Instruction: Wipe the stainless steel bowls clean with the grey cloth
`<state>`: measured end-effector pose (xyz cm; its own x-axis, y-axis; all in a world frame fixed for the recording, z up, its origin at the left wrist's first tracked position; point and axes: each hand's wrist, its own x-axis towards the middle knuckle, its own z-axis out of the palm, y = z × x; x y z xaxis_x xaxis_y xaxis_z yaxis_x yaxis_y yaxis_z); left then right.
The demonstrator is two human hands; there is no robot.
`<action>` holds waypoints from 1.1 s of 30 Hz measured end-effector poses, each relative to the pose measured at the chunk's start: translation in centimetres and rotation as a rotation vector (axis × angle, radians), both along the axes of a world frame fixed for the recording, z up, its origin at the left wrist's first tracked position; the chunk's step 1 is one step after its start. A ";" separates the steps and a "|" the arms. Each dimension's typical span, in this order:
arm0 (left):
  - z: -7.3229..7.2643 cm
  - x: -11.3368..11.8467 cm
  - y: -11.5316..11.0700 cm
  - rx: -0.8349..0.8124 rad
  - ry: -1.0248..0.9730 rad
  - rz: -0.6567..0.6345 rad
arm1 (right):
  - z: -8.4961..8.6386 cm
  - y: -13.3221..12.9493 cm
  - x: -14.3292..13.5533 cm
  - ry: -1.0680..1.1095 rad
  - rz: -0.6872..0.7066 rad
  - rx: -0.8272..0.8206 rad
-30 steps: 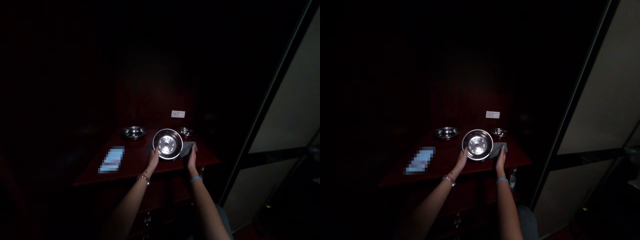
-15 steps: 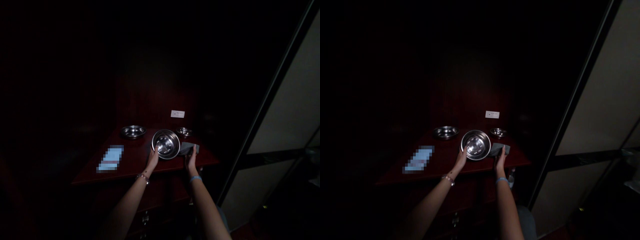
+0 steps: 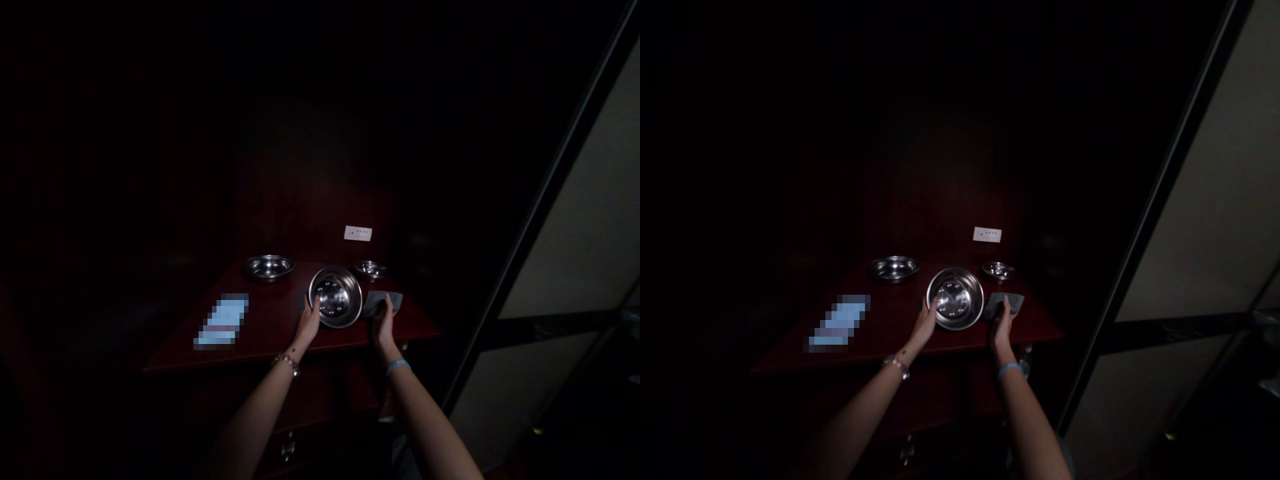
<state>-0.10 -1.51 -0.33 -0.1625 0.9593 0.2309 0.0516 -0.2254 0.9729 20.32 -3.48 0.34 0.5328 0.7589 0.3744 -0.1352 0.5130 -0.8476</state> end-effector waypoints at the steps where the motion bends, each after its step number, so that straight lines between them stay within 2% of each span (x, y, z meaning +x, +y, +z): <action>1: 0.0 0.0 0.0 -0.003 -0.003 0.004 | 0.3 -0.2 0.0 0.017 0.002 -0.016; 3: -0.1 0.1 0.1 0.000 0.007 0.001 | 1.2 -0.6 -0.3 -0.020 0.018 -0.014; 4: -0.1 0.1 0.1 0.003 0.014 -0.004 | 1.6 -0.8 -0.7 -0.112 0.041 0.011; 7: -0.2 0.2 0.2 0.022 0.035 -0.033 | 2.5 -1.3 -2.7 -0.577 0.165 0.102; 9: -0.2 0.1 0.2 0.050 0.040 -0.042 | 2.4 -1.3 -4.3 -0.914 0.274 0.116; 12: -0.2 0.1 0.2 0.072 0.036 -0.033 | 1.8 -1.2 -6.1 -1.181 0.356 0.093; 15: -0.1 0.1 0.2 0.049 0.005 -0.018 | 2.0 -1.5 -6.1 -1.210 0.298 0.148; 18: 0.0 0.2 0.3 0.010 -0.002 -0.022 | 3.3 -2.1 -4.6 -1.208 0.254 0.204; 21: 0.1 0.4 0.1 0.024 0.015 -0.054 | 4.5 -2.8 -2.8 -1.222 0.288 0.143; 23: 0.4 0.5 -0.1 0.015 0.020 -0.056 | 4.8 -3.0 -2.0 -1.240 0.341 0.077; 28: 0.8 0.4 -0.7 -0.022 0.000 -0.076 | 3.6 -2.3 -2.0 -1.308 0.440 0.035; 30: 0.7 0.4 -0.6 -0.018 -0.018 -0.085 | 3.0 -1.4 -2.2 -1.344 0.401 0.050; 33: 0.4 0.4 -0.3 -0.039 -0.022 -0.122 | 2.4 0.0 -2.2 -1.358 0.272 0.049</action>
<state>0.33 -1.78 0.09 -0.0485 0.9805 0.1904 0.0046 -0.1905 0.9817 18.12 -3.52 2.77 -0.4279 0.7502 0.5041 0.6734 0.6366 -0.3757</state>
